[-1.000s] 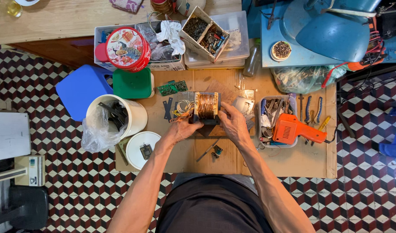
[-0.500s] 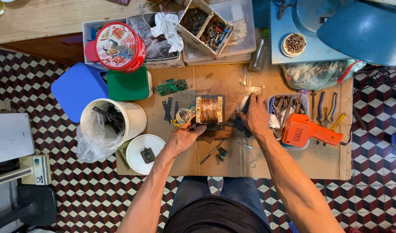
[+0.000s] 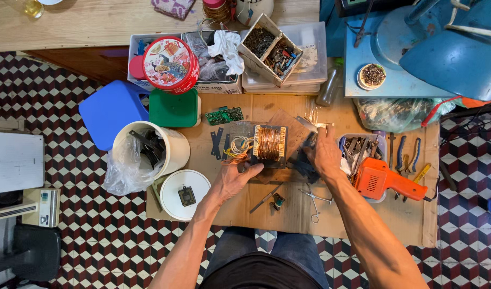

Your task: The person works on a copper-wound transformer coil at a workbench, turning and repositioning it while fitting parts. They then take black metal lamination strips from a bucket and insert them into the coil assembly, fitting a mounting bracket around the wound core.

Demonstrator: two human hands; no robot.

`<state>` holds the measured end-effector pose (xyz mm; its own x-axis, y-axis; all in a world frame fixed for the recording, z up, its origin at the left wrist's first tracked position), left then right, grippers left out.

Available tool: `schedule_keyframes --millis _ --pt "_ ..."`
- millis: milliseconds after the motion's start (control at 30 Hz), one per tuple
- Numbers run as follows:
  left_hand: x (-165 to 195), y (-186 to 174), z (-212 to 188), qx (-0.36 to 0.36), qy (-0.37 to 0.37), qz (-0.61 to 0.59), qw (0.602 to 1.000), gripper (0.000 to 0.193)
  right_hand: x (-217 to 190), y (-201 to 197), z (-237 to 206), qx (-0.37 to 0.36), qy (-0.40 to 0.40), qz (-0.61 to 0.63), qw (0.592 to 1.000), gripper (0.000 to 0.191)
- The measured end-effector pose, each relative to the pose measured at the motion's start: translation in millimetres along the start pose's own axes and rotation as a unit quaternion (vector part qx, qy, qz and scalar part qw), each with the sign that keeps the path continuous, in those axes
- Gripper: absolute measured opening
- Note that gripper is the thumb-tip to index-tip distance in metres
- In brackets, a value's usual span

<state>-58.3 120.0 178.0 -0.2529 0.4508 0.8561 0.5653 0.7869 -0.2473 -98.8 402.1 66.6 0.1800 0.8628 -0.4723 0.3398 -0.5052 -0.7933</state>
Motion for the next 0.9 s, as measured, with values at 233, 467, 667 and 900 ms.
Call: schedule_keyframes --millis 233,467,667,900 --pt "-40.1 4.7 -42.8 0.076 -0.038 -0.145 0.986 0.048 34.6 10.3 39.4 -0.099 0.066 -0.016 0.993 0.067" --pt "-86.2 67.8 -85.7 0.077 -0.13 -0.064 0.986 0.047 26.6 -33.2 -18.8 -0.084 0.072 0.042 0.993 0.024" --pt "-94.5 204.1 -27.6 -0.054 -0.083 -0.304 0.948 0.054 -41.8 -13.5 -173.7 -0.048 0.02 -0.042 0.998 0.018" --pt "-157.5 211.5 -38.5 0.085 -0.202 -0.451 0.865 0.038 -26.6 28.8 -143.2 -0.223 -0.054 0.03 0.973 0.023"
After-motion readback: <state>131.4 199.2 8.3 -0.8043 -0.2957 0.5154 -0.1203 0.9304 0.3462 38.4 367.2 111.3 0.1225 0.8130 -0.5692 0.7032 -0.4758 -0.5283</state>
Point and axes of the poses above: each hand's wrist, its own z-axis towards the middle knuckle, its own y-axis out of the palm, x = y × z, the point moved 10 cm from there along z, towards the middle knuckle, and after that the axes turned 15 degrees about -x, right-handed, at the moved point
